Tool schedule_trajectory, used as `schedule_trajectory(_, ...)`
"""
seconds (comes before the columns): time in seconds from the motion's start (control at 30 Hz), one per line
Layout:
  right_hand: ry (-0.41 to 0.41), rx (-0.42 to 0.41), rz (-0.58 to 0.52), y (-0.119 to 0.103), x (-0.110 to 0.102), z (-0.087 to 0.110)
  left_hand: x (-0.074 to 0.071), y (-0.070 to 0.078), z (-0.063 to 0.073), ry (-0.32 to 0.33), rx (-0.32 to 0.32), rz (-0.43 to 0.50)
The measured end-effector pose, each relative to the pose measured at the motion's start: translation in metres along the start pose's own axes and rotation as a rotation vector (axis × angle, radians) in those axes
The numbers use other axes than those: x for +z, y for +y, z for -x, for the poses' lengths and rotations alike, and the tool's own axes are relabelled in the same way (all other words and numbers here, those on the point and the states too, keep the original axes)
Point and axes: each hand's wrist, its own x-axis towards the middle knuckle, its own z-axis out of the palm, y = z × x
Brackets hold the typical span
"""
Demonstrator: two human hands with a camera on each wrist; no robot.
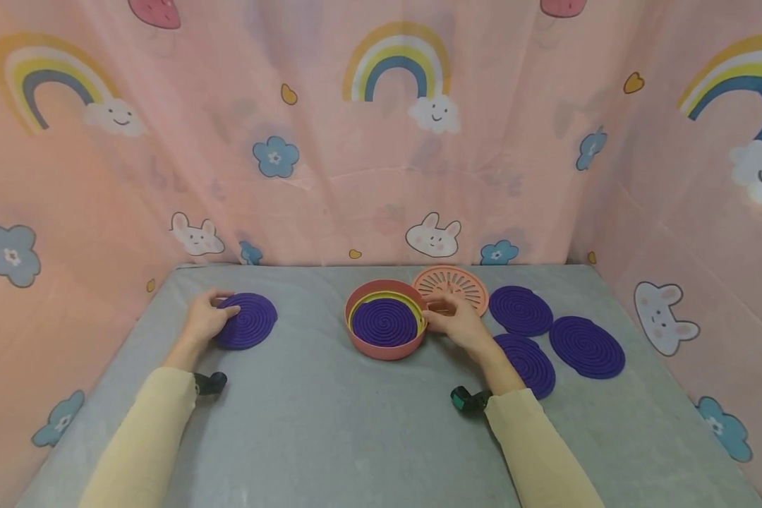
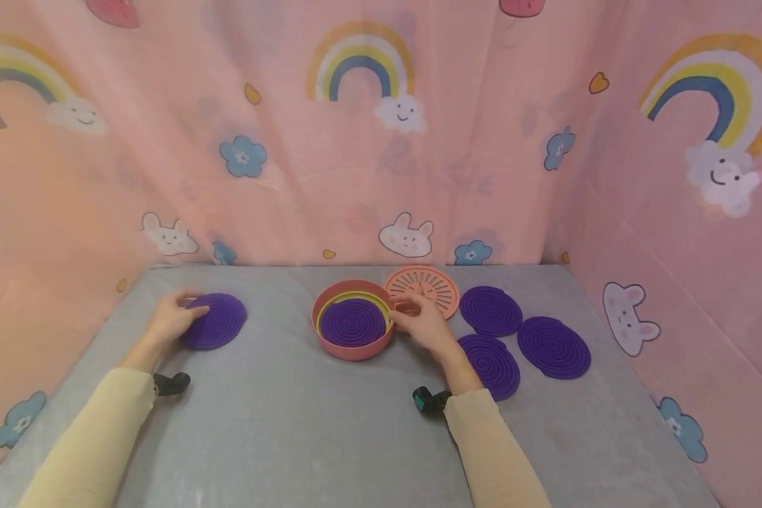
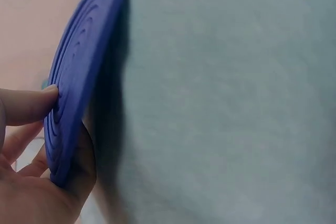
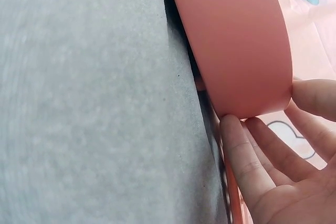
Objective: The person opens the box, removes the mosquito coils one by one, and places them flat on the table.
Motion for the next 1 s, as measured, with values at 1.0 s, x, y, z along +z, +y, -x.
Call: schedule_trajectory(1.0,-0.017,-0.001,-0.03,0.002,0.0,-0.002,-0.012,0.022,0.014,0.01,0.181,-0.218)
